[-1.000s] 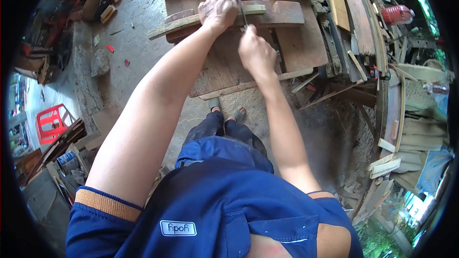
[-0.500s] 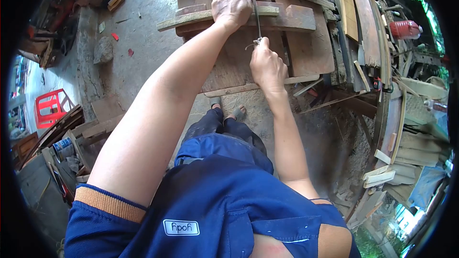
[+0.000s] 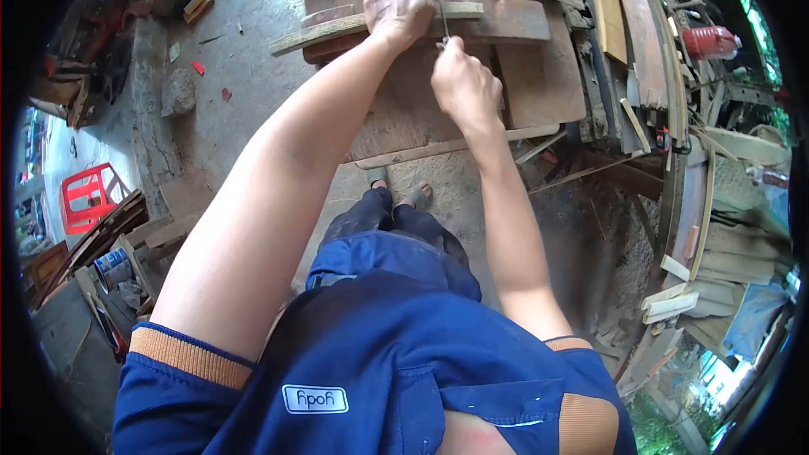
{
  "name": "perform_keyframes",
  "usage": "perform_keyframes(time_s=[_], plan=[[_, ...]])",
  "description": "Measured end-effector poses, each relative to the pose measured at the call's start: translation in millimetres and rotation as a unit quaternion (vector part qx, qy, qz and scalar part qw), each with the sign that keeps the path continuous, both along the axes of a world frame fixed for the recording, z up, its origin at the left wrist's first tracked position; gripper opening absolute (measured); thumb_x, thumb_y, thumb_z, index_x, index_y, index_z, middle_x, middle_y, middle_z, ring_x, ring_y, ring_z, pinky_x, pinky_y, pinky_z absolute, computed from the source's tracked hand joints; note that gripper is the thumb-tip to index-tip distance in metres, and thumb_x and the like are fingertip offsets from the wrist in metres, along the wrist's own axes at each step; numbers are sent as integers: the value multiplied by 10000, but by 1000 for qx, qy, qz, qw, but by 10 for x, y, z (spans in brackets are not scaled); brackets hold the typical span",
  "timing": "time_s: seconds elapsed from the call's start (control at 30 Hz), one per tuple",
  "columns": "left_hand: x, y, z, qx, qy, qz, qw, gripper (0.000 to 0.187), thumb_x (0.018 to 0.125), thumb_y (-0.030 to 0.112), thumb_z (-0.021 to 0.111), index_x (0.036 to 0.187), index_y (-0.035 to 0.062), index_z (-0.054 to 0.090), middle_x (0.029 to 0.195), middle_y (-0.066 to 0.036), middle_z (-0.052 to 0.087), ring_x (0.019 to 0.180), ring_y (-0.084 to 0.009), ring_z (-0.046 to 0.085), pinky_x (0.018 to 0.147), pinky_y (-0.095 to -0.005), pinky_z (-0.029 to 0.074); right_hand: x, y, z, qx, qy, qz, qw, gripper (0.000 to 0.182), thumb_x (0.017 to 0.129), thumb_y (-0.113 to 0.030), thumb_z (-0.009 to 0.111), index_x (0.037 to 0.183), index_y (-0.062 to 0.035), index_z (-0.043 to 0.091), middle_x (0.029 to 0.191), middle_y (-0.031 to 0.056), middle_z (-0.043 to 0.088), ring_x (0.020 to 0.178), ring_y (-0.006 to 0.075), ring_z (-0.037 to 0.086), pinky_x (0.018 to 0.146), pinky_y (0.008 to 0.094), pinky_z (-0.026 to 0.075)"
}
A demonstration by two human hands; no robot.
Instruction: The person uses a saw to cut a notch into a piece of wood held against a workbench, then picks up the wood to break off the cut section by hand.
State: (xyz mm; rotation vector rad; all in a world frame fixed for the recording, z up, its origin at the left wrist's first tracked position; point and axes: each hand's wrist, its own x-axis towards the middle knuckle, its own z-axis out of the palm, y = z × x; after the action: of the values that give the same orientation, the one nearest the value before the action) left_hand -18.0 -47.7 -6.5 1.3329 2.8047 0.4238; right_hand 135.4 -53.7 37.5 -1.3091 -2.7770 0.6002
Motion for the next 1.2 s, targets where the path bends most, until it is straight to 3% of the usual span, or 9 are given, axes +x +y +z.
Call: perform_keyframes(time_s=[0.27,0.47,0.53,0.6,0.73,0.87,0.97,1.2], plan=[[46,16,15,-6,1,-5,1000,356,900,310,443,958,138,750,1119,-66,679,1089,-272,604,895,-415,469,180,-71,29,-24,4,-17,1000,206,928,-173,408,1018,-24,518,844,259,691,852,423,686,762,536,531],[67,30,59,-22,-23,8,999,372,905,324,437,952,122,747,1121,-71,678,1093,-271,603,899,-428,465,-183,249,-107,8,24,-9,1000,247,921,-163,384,1041,-12,538,869,261,692,861,415,687,781,523,534],[74,0,44,-12,-15,2,1000,383,910,326,427,957,118,746,1118,-75,678,1086,-275,605,895,-433,464,-254,238,-137,7,45,-34,998,281,941,-227,371,1030,-15,531,887,297,669,870,465,659,777,568,514],[67,5,46,17,-6,-4,1000,438,941,326,384,912,38,713,1088,-111,683,1046,-310,621,882,-444,494,-84,138,-108,16,30,-13,999,245,925,-156,371,1049,-15,527,871,276,686,865,417,686,776,523,538],[61,-5,24,24,11,-8,1000,426,934,316,395,845,70,731,1046,-103,688,1018,-297,629,876,-437,497,272,-193,-47,-10,-8,-14,1000,219,940,-195,388,1021,-27,505,825,261,688,816,432,686,737,539,538],[70,13,87,-7,-20,2,1000,459,941,359,382,954,42,715,1110,-100,688,1067,-293,623,904,-427,488,-33,148,-112,8,31,-12,999,225,925,-175,392,1014,-20,529,852,268,688,841,425,686,743,515,541],[65,36,32,-2,-13,5,1000,418,925,323,395,958,95,744,1125,-85,679,1082,-280,608,898,-435,463,-83,152,-170,18,43,-22,999,225,927,-176,390,1019,-20,523,838,276,685,845,428,685,760,525,537],[55,13,46,-11,-11,-5,1000,402,927,329,410,960,108,744,1122,-79,677,1081,-276,607,899,-427,463,130,5,-69,-7,25,-10,1000,244,933,-186,379,1025,-20,533,851,283,682,847,425,686,753,533,536]])
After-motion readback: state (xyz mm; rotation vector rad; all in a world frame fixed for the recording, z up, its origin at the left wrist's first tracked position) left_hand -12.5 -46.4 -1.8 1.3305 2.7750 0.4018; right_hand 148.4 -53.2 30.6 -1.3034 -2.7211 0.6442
